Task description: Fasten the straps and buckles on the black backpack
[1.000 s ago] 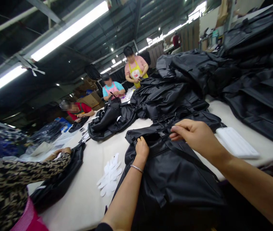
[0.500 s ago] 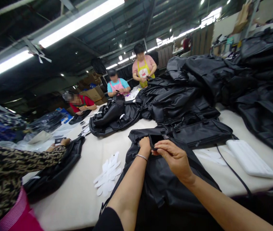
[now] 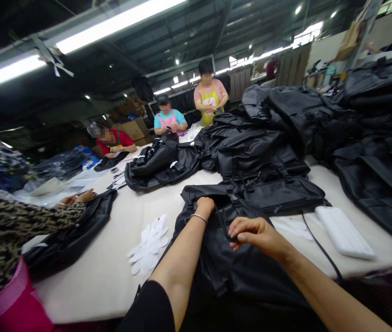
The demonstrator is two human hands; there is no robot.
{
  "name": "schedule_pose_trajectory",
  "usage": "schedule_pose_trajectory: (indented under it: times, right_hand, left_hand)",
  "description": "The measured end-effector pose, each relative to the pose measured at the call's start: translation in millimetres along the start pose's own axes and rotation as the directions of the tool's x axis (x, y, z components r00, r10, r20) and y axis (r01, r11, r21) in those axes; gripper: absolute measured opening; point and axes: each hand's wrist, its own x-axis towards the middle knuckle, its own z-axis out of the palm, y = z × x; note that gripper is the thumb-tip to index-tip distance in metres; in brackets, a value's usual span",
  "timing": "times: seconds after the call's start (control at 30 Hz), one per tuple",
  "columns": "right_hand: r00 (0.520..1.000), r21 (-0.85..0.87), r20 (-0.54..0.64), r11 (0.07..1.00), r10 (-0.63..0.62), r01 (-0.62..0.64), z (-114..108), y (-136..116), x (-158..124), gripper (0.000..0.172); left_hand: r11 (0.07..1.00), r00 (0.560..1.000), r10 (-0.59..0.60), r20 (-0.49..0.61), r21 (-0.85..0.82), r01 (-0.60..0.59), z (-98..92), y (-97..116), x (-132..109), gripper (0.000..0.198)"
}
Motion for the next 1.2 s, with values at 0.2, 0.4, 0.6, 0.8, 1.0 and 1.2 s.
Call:
schedule_pose_trajectory:
  times: [0.2, 0.4, 0.6, 0.8, 1.0, 1.2]
  right_hand:
    - [0.992, 0.039, -0.119, 0.999, -0.032, 0.036, -0.3, 8.3, -6.8, 0.01]
    - [0.641, 0.034, -0.7, 0.883, -0.314, 0.469, -3.3, -22.9, 14.1, 0.011]
    - [0.412, -0.584, -0.598, 0.726, -0.688, 0.364, 33.2, -9.2, 34.6, 0.016]
    - [0.616, -0.875, -0.357, 0.482, -0.702, 0.043, 42.4, 89.2, 37.0, 0.023]
    - [0.789, -0.924, -0.292, 0.371, -0.54, -0.088, -0.3, 95.4, 65.4, 0.028]
    - [0.954, -0.964, -0.018, 0.258, -0.298, 0.062, 3.5, 73.0, 88.6, 0.024]
  left_hand:
    - [0.98, 0.993, 0.108, -0.056, 0.174, -0.097, -8.6, -6.8, -17.5, 0.024]
    - [0.951, 0.972, 0.217, -0.089, 0.245, -0.19, -18.4, -18.5, -57.1, 0.023]
    - [0.836, 0.886, 0.452, -0.106, 0.397, -0.379, -16.8, -24.2, -112.0, 0.021]
    - [0.726, 0.825, 0.557, -0.099, 0.54, -0.426, -13.4, -25.2, -132.3, 0.021]
    - [0.667, 0.761, 0.645, -0.069, 0.538, -0.516, -10.7, -34.5, -138.0, 0.012]
    - [0.644, 0.732, 0.679, -0.063, 0.529, -0.553, -13.8, -46.4, -141.0, 0.022]
